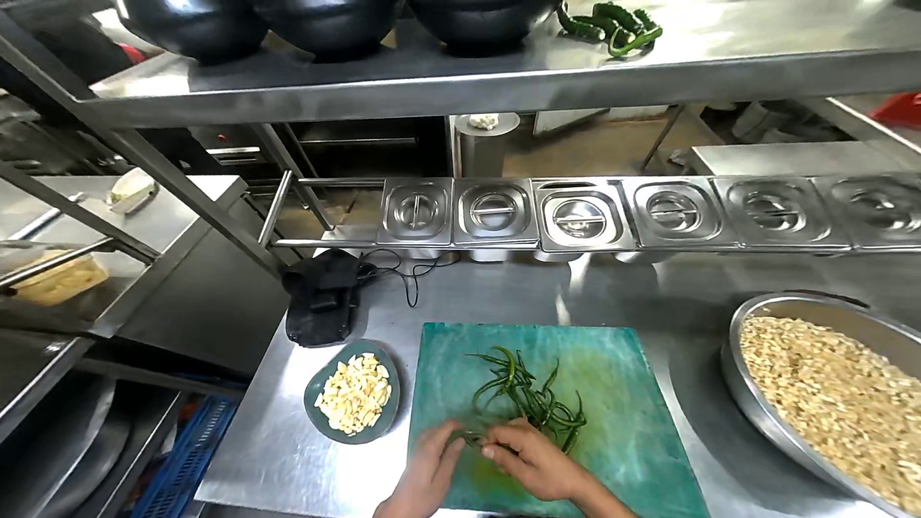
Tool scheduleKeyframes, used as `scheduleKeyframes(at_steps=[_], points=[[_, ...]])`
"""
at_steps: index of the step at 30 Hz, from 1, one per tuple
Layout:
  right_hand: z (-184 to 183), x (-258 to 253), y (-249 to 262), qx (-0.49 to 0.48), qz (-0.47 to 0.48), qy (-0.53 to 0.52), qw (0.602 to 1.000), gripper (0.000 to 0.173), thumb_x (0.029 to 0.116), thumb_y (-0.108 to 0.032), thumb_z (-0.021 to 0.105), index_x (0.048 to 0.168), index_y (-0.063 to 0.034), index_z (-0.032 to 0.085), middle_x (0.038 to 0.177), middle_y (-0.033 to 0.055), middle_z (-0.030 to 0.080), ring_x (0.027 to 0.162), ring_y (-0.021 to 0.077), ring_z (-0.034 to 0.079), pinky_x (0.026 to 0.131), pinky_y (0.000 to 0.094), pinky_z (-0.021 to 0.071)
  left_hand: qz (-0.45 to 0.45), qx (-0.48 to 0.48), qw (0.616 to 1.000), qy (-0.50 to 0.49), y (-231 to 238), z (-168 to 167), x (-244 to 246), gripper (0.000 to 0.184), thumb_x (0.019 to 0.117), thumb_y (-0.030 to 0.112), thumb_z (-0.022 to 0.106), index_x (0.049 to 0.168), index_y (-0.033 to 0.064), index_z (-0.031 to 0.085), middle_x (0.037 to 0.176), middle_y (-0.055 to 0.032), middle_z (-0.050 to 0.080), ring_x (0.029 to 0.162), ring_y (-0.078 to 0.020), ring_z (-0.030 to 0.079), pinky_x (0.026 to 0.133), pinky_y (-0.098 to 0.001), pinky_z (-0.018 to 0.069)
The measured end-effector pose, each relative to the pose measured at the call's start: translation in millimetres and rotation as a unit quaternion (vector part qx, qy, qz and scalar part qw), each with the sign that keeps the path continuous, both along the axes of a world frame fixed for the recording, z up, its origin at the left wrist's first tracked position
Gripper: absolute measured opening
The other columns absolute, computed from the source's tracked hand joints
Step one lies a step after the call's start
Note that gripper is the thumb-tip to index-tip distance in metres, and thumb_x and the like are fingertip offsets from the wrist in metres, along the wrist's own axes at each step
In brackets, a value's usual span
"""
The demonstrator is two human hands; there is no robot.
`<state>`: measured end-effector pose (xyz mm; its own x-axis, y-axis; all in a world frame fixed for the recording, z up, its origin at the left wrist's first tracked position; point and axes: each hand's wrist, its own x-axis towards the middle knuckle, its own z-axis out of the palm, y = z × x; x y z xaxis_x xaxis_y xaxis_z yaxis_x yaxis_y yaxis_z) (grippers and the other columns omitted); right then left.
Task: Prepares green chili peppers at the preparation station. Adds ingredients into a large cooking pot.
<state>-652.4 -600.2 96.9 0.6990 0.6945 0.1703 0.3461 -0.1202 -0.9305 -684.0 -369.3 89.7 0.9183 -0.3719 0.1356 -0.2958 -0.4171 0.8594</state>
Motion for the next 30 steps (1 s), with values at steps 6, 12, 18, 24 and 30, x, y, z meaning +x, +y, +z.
scheduleKeyframes(at_steps=[6,12,18,24,30], points=[[-7,0,-11,0.158,0.049,0.157,0.974,0.032,0.1071,-0.029,0.054,0.094,-0.0051,0.071,0.074,-0.0054,0.065,0.066,-0.0041,0.057,0.065,0.0154,0.0488,-0.061,-0.236,0.923,0.298,-23,-7,3,0.027,0.1072,0.024,0.041,0.114,0.0034,0.058,0.089,0.0087,0.061,0.068,0.0031,0.056,0.064,-0.0177,0.0511],[-3,48,-11,0.126,-0.260,0.280,0.915,0.029,0.0923,-0.005,0.046,0.101,-0.0089,0.073,0.076,-0.0070,0.065,0.056,-0.0008,0.050,0.053,0.0169,0.0428,0.111,-0.356,0.862,0.343,-27,-18,1,0.033,0.1056,0.013,0.040,0.134,0.0030,0.055,0.090,0.0030,0.065,0.073,-0.0074,0.063,0.065,-0.0240,0.0543],[5,125,16,-0.350,-0.189,0.066,0.915,0.022,0.0960,-0.016,0.067,0.112,-0.0020,0.074,0.103,0.0178,0.072,0.099,0.0332,0.069,0.092,0.0539,0.0537,0.209,-0.406,0.798,0.393,-28,-12,0,0.031,0.0981,0.002,0.039,0.123,0.0086,0.055,0.090,-0.0017,0.062,0.076,-0.0135,0.064,0.062,-0.0275,0.0546],[-8,150,44,-0.552,-0.054,0.001,0.832,0.026,0.0987,-0.023,0.063,0.109,-0.0003,0.071,0.116,0.0232,0.068,0.113,0.0418,0.065,0.093,0.0601,0.0521,0.296,-0.464,0.768,0.327,-26,-19,8,0.021,0.0933,0.000,0.051,0.076,0.0114,0.048,0.062,0.0017,0.053,0.050,-0.0069,0.052,0.048,-0.0209,0.0470],[39,117,9,-0.173,-0.260,-0.144,0.939,0.019,0.0936,-0.014,0.062,0.091,0.0006,0.074,0.077,0.0124,0.069,0.070,0.0256,0.067,0.067,0.0473,0.0559,0.266,-0.205,0.931,0.144,-30,3,32,0.032,0.1039,0.012,0.039,0.096,-0.0015,0.067,0.078,-0.0004,0.061,0.066,-0.0059,0.056,0.065,-0.0249,0.0496]])
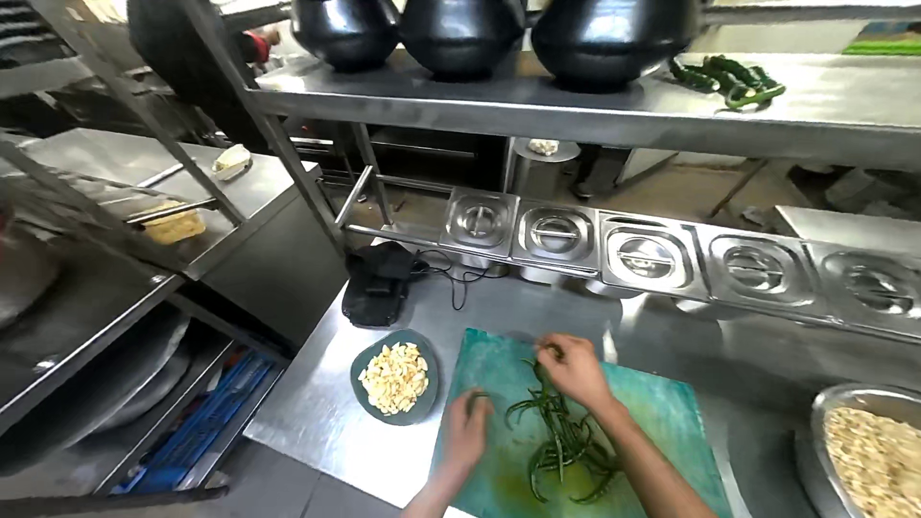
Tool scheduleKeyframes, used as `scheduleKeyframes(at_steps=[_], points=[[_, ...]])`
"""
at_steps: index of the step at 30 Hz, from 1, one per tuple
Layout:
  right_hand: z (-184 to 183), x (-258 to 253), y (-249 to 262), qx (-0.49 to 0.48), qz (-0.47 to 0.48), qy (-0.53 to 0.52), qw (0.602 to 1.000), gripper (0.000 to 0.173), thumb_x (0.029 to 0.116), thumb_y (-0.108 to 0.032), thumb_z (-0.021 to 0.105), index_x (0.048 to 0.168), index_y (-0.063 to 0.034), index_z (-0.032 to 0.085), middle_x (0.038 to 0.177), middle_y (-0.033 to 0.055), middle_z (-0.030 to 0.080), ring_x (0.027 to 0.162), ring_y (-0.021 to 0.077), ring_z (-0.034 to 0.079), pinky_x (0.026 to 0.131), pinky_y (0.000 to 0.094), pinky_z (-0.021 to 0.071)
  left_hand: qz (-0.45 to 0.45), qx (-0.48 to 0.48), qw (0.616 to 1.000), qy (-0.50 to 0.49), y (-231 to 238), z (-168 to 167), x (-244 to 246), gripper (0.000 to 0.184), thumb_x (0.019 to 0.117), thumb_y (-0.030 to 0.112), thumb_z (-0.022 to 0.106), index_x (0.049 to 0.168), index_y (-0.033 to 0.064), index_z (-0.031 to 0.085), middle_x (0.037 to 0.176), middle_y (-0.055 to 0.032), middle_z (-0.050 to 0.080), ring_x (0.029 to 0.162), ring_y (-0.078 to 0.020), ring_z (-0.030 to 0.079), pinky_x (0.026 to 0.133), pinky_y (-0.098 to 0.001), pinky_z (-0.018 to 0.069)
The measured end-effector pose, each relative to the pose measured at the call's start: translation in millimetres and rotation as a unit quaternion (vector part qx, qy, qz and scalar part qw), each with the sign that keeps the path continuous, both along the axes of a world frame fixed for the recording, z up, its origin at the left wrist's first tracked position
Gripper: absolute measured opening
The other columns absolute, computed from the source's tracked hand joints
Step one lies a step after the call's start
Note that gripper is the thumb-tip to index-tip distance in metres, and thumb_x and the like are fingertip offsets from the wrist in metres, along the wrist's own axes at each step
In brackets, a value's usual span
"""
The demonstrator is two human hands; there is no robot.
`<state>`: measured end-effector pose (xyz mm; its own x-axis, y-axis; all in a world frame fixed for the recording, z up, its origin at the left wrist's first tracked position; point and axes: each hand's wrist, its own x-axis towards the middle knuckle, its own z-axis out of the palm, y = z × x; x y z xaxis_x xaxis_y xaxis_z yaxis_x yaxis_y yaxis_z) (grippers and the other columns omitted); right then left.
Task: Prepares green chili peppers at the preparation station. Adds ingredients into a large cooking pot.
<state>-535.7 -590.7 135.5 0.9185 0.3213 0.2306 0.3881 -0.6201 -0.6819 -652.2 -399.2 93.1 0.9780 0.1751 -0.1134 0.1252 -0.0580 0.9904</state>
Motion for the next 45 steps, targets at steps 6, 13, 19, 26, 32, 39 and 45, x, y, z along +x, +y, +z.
scheduleKeyframes(at_steps=[6,13,19,26,32,39,45], points=[[-17,-82,-3,0.234,-0.041,0.007,0.971,0.022,0.0955,-0.020,0.063,0.093,-0.0003,0.074,0.086,-0.0016,0.075,0.080,-0.0037,0.068,0.077,0.0181,0.0574,-0.216,0.169,0.958,-0.081,-29,37,15,0.041,0.1001,0.005,0.051,0.140,-0.0017,0.059,0.132,-0.0213,0.063,0.121,-0.0312,0.063,0.105,-0.0474,0.0513],[-33,-128,-25,0.386,-0.053,0.186,0.902,0.017,0.0931,-0.008,0.062,0.081,-0.0159,0.070,0.072,-0.0132,0.066,0.063,-0.0064,0.057,0.060,0.0135,0.0484,-0.339,0.203,0.902,-0.172,-25,17,-5,0.023,0.0976,0.003,0.054,0.109,-0.0056,0.072,0.103,-0.0201,0.073,0.102,-0.0358,0.069,0.094,-0.0510,0.0531],[-47,-139,-45,0.615,-0.118,0.345,0.699,0.027,0.0931,-0.014,0.042,0.078,-0.0204,0.063,0.070,-0.0042,0.066,0.049,0.0004,0.052,0.044,0.0153,0.0406,-0.348,0.188,0.915,-0.077,-17,9,2,0.027,0.1001,0.012,0.055,0.118,-0.0067,0.063,0.103,-0.0205,0.071,0.094,-0.0316,0.071,0.087,-0.0511,0.0565],[-48,-124,-61,0.553,-0.231,0.376,0.707,0.052,0.1146,-0.030,0.023,0.074,-0.0123,0.050,0.061,-0.0022,0.054,0.042,0.0036,0.042,0.039,0.0158,0.0338,-0.404,0.483,0.765,0.133,-43,-9,70,0.043,0.1087,0.034,0.048,0.143,0.0078,0.054,0.126,-0.0237,0.067,0.119,-0.0439,0.064,0.099,-0.0631,0.0497],[-42,-116,-57,0.230,-0.183,0.258,0.920,0.030,0.1038,-0.020,0.057,0.125,-0.0024,0.069,0.097,0.0044,0.071,0.079,0.0073,0.063,0.075,0.0269,0.0533,-0.428,0.495,0.755,0.043,-36,20,54,0.035,0.1047,0.018,0.053,0.136,0.0008,0.054,0.136,-0.0222,0.059,0.112,-0.0417,0.067,0.093,-0.0590,0.0537],[-55,-127,-40,0.072,-0.077,0.050,0.993,0.030,0.0972,-0.030,0.067,0.095,-0.0014,0.077,0.069,0.0077,0.066,0.057,0.0148,0.054,0.060,0.0319,0.0495,-0.441,0.414,0.795,-0.049,-16,24,10,0.028,0.1024,0.016,0.056,0.124,-0.0021,0.059,0.105,-0.0230,0.070,0.097,-0.0419,0.071,0.084,-0.0587,0.0560],[-46,-140,-54,0.155,0.061,0.188,0.968,0.033,0.0969,-0.027,0.067,0.080,0.0014,0.067,0.063,-0.0007,0.054,0.057,0.0025,0.045,0.060,0.0228,0.0400,-0.424,0.370,0.783,-0.266,-1,-7,-2,0.019,0.0957,0.004,0.062,0.113,0.0038,0.069,0.103,-0.0144,0.073,0.097,-0.0325,0.072,0.084,-0.0495,0.0596]])
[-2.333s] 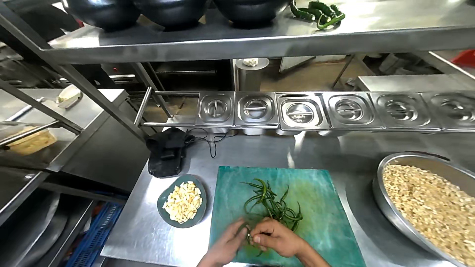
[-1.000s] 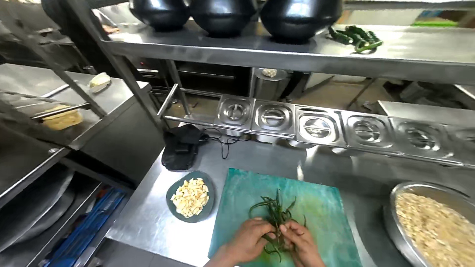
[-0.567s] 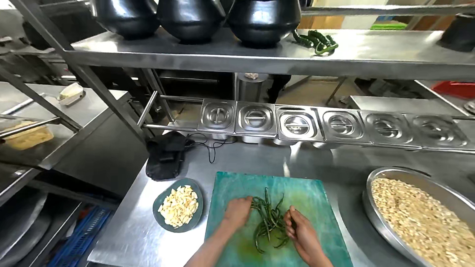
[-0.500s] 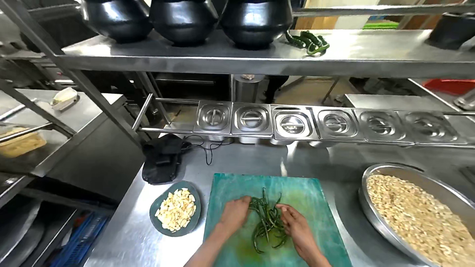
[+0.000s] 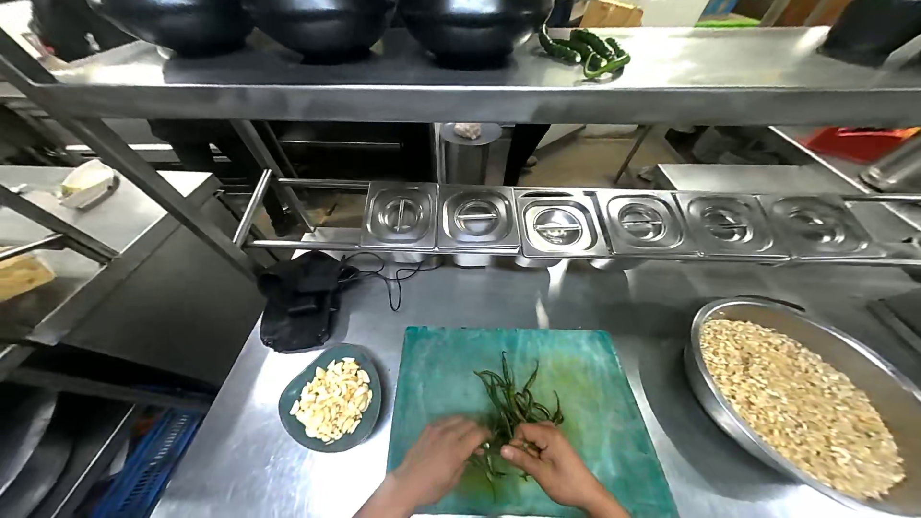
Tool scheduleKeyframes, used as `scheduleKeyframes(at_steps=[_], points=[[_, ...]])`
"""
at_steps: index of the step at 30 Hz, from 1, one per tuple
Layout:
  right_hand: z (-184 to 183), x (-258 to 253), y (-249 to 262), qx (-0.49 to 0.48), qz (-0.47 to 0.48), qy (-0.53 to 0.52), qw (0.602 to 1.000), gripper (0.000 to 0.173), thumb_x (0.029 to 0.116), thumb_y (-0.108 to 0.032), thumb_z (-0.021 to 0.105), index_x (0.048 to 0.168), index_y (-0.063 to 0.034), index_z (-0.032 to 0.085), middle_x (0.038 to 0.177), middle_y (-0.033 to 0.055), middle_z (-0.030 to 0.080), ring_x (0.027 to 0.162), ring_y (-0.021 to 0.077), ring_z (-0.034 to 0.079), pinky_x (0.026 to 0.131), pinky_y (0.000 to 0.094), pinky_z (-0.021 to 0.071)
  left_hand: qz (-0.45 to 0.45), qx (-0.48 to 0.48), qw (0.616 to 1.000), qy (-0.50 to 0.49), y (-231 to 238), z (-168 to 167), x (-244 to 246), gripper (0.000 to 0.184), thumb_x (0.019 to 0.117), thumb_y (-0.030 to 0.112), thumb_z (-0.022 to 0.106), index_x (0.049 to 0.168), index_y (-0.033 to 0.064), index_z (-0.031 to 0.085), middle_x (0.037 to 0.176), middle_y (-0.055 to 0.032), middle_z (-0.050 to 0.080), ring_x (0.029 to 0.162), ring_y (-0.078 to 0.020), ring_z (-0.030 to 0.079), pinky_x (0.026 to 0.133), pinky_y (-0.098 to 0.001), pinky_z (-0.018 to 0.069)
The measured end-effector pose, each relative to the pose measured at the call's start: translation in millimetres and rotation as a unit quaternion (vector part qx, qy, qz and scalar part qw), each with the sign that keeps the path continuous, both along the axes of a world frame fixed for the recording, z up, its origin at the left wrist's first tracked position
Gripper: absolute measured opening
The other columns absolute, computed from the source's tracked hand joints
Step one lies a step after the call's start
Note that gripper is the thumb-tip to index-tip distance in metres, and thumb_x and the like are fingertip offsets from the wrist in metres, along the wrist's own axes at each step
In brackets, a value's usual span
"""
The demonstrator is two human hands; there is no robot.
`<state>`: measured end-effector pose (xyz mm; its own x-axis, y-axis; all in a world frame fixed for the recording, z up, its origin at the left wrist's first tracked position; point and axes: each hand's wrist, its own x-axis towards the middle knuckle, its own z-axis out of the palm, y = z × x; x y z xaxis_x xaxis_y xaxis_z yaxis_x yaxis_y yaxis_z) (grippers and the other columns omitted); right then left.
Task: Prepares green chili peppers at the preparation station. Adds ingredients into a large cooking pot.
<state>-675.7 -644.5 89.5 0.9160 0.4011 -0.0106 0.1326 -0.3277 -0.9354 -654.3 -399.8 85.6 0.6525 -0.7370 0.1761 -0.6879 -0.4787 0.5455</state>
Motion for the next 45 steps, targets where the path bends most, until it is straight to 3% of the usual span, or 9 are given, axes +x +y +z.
scheduleKeyframes(at_steps=[5,10,15,21,24,28,33,40,45], points=[[-10,-2,-9,0.306,-0.091,0.195,0.928,0.014,0.0945,-0.025,0.069,0.081,-0.0204,0.068,0.068,-0.0133,0.059,0.056,-0.0045,0.050,0.052,0.0142,0.0414,0.103,0.056,0.965,0.235,-30,3,13,0.032,0.1041,0.011,0.049,0.130,-0.0068,0.057,0.119,-0.0245,0.067,0.114,-0.0389,0.066,0.100,-0.0544,0.0522],[-3,12,-18,0.448,-0.216,0.303,0.813,0.021,0.0933,-0.012,0.043,0.081,-0.0148,0.059,0.065,-0.0042,0.057,0.046,-0.0006,0.047,0.042,0.0131,0.0375,0.277,0.109,0.880,0.371,-71,-18,49,0.061,0.0996,0.052,0.059,0.133,0.0008,0.061,0.123,-0.0218,0.068,0.118,-0.0360,0.065,0.103,-0.0545,0.0505],[-3,22,-18,0.350,-0.277,0.316,0.837,0.025,0.1014,-0.007,0.040,0.100,-0.0041,0.065,0.063,-0.0040,0.053,0.045,0.0012,0.042,0.042,0.0150,0.0352,0.284,0.080,0.869,0.396,-71,-8,53,0.037,0.0975,0.027,0.062,0.121,-0.0009,0.067,0.116,-0.0214,0.069,0.110,-0.0337,0.067,0.098,-0.0530,0.0521],[-19,39,-12,0.190,-0.308,0.278,0.890,0.020,0.1026,-0.015,0.063,0.084,-0.0071,0.063,0.063,-0.0035,0.050,0.047,0.0037,0.038,0.044,0.0189,0.0315,0.281,0.144,0.866,0.387,-75,-14,51,0.059,0.0943,0.052,0.067,0.126,0.0017,0.066,0.122,-0.0205,0.068,0.117,-0.0344,0.066,0.101,-0.0546,0.0515],[-27,41,-9,0.133,-0.307,0.238,0.912,0.019,0.0989,-0.017,0.068,0.082,-0.0083,0.065,0.064,-0.0039,0.051,0.051,0.0048,0.043,0.048,0.0212,0.0354,0.280,0.110,0.870,0.389,-77,-10,50,0.043,0.0950,0.031,0.065,0.125,0.0002,0.066,0.122,-0.0220,0.068,0.117,-0.0353,0.065,0.101,-0.0552,0.0510],[-14,37,-8,0.017,-0.206,0.166,0.964,0.022,0.0924,-0.030,0.073,0.093,-0.0076,0.073,0.086,-0.0013,0.068,0.080,0.0061,0.063,0.076,0.0279,0.0522,0.194,0.078,0.912,0.353,-54,5,38,0.039,0.1013,0.030,0.057,0.120,-0.0024,0.067,0.113,-0.0223,0.070,0.110,-0.0350,0.068,0.099,-0.0546,0.0514],[-1,22,-2,-0.035,-0.054,0.063,0.996,0.030,0.0993,-0.027,0.065,0.098,0.0013,0.073,0.088,0.0087,0.070,0.081,0.0095,0.063,0.079,0.0294,0.0508,0.101,0.119,0.929,0.335,-39,28,19,0.035,0.1021,0.026,0.058,0.119,-0.0036,0.066,0.106,-0.0246,0.070,0.103,-0.0394,0.068,0.094,-0.0577,0.0513],[-6,1,-1,0.190,-0.069,0.160,0.966,0.012,0.0928,-0.016,0.065,0.081,-0.0166,0.068,0.071,-0.0142,0.060,0.061,-0.0054,0.053,0.058,0.0154,0.0444,-0.025,0.054,0.981,0.186,-20,24,8,0.028,0.0871,-0.003,0.064,0.114,-0.0009,0.072,0.109,-0.0196,0.073,0.107,-0.0383,0.069,0.096,-0.0566,0.0523],[-8,-1,-12,0.418,-0.174,0.278,0.847,0.015,0.0900,-0.016,0.054,0.080,-0.0185,0.065,0.069,-0.0069,0.061,0.051,-0.0009,0.050,0.046,0.0148,0.0408,-0.017,0.089,0.986,0.139,-26,6,38,0.033,0.0891,-0.008,0.059,0.119,-0.0005,0.069,0.115,-0.0212,0.069,0.112,-0.0396,0.066,0.098,-0.0552,0.0521]])
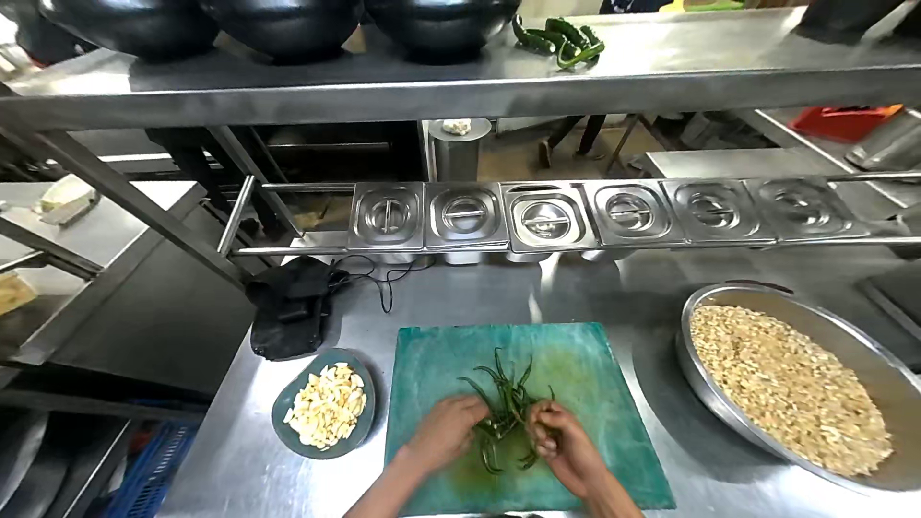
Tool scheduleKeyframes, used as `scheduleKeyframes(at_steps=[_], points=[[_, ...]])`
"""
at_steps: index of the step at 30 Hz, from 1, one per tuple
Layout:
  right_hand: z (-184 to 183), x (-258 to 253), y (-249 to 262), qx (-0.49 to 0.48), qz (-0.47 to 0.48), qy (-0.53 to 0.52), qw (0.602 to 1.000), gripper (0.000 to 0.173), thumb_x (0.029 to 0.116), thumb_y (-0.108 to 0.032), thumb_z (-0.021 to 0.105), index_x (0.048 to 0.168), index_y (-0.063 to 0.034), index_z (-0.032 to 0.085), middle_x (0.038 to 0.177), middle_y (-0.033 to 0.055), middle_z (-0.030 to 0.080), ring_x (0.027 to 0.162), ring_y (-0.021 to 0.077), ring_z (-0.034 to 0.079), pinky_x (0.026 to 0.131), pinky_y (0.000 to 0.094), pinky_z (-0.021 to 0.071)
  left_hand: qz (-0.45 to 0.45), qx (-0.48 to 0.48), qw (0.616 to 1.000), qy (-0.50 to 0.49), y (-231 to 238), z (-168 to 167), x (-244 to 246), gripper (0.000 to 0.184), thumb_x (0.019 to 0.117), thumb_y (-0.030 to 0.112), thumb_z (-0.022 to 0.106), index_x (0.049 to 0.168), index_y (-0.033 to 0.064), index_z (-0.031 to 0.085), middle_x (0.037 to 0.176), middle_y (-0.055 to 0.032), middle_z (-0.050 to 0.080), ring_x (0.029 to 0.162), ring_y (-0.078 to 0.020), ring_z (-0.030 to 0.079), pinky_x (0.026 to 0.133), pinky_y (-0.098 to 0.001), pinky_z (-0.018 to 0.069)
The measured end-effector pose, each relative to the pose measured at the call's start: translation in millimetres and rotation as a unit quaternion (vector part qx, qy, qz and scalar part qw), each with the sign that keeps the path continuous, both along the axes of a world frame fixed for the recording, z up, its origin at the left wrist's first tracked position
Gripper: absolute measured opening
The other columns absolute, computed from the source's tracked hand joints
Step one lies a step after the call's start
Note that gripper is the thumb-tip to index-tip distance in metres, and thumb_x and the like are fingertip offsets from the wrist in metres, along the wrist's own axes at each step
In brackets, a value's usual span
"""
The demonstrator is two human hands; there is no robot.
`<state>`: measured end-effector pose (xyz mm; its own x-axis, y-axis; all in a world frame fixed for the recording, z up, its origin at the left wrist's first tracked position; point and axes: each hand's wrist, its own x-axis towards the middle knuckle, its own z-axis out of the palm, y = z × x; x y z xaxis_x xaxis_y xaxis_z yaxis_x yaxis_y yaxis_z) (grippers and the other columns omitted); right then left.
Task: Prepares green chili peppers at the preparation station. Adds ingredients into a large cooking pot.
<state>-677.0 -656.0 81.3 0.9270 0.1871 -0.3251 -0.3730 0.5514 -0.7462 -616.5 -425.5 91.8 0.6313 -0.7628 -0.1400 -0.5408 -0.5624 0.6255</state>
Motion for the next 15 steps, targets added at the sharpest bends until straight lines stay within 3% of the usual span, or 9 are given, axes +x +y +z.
scheduleKeyframes(at_steps=[3,5,7,9,11,12,15], points=[[-8,6,-10,0.041,-0.049,0.056,0.996,0.031,0.0942,-0.015,0.033,0.074,-0.0171,0.057,0.069,-0.0017,0.062,0.048,0.0023,0.049,0.042,0.0159,0.0359,0.004,0.145,0.989,0.032,-17,-8,25,0.048,0.0988,0.002,0.054,0.146,0.0132,0.057,0.132,-0.0191,0.065,0.121,-0.0400,0.063,0.100,-0.0605,0.0498],[-11,7,-8,-0.022,-0.050,0.097,0.994,0.035,0.1031,-0.015,0.029,0.080,-0.0129,0.055,0.066,-0.0025,0.058,0.045,0.0018,0.044,0.041,0.0151,0.0343,-0.008,0.193,0.980,0.042,-26,-13,32,0.041,0.0971,-0.001,0.055,0.137,0.0071,0.062,0.134,-0.0203,0.062,0.120,-0.0424,0.062,0.096,-0.0631,0.0505],[-13,7,-4,-0.157,-0.033,0.082,0.984,0.030,0.1110,-0.017,0.039,0.101,-0.0052,0.064,0.066,-0.0048,0.054,0.047,0.0014,0.041,0.044,0.0161,0.0344,-0.010,0.184,0.982,0.039,-25,-11,34,0.034,0.0953,-0.003,0.056,0.128,0.0012,0.065,0.138,-0.0210,0.057,0.115,-0.0428,0.063,0.093,-0.0620,0.0529],[-17,5,1,-0.310,-0.008,0.021,0.950,0.026,0.1075,-0.018,0.050,0.117,-0.0046,0.071,0.078,-0.0057,0.060,0.061,0.0013,0.049,0.057,0.0184,0.0417,0.003,0.124,0.992,0.037,-11,-7,27,0.033,0.0962,0.001,0.058,0.129,0.0017,0.065,0.139,-0.0186,0.059,0.118,-0.0395,0.064,0.096,-0.0591,0.0527],[-11,3,5,-0.410,0.048,-0.063,0.908,0.033,0.1062,-0.021,0.053,0.128,-0.0024,0.070,0.117,0.0062,0.074,0.105,0.0081,0.067,0.095,0.0270,0.0525,0.020,0.056,0.998,-0.001,2,-2,14,0.029,0.0951,0.003,0.061,0.123,0.0023,0.068,0.124,-0.0187,0.069,0.113,-0.0381,0.068,0.096,-0.0579,0.0532],[-6,3,7,-0.435,0.083,-0.110,0.890,0.036,0.1068,-0.022,0.052,0.130,0.0006,0.068,0.126,0.0134,0.072,0.117,0.0152,0.067,0.105,0.0339,0.0505,0.028,0.034,0.999,-0.026,5,1,7,0.027,0.0937,0.003,0.063,0.119,0.0031,0.071,0.117,-0.0177,0.072,0.109,-0.0370,0.070,0.093,-0.0569,0.0546],[4,3,12,-0.453,0.154,-0.210,0.853,0.039,0.1084,-0.024,0.048,0.124,0.0030,0.071,0.117,0.0186,0.074,0.109,0.0200,0.071,0.101,0.0384,0.0527,0.050,0.013,0.993,-0.109,8,7,-10,0.024,0.0857,-0.004,0.067,0.107,0.0041,0.076,0.102,-0.0150,0.076,0.099,-0.0347,0.073,0.084,-0.0542,0.0588]])
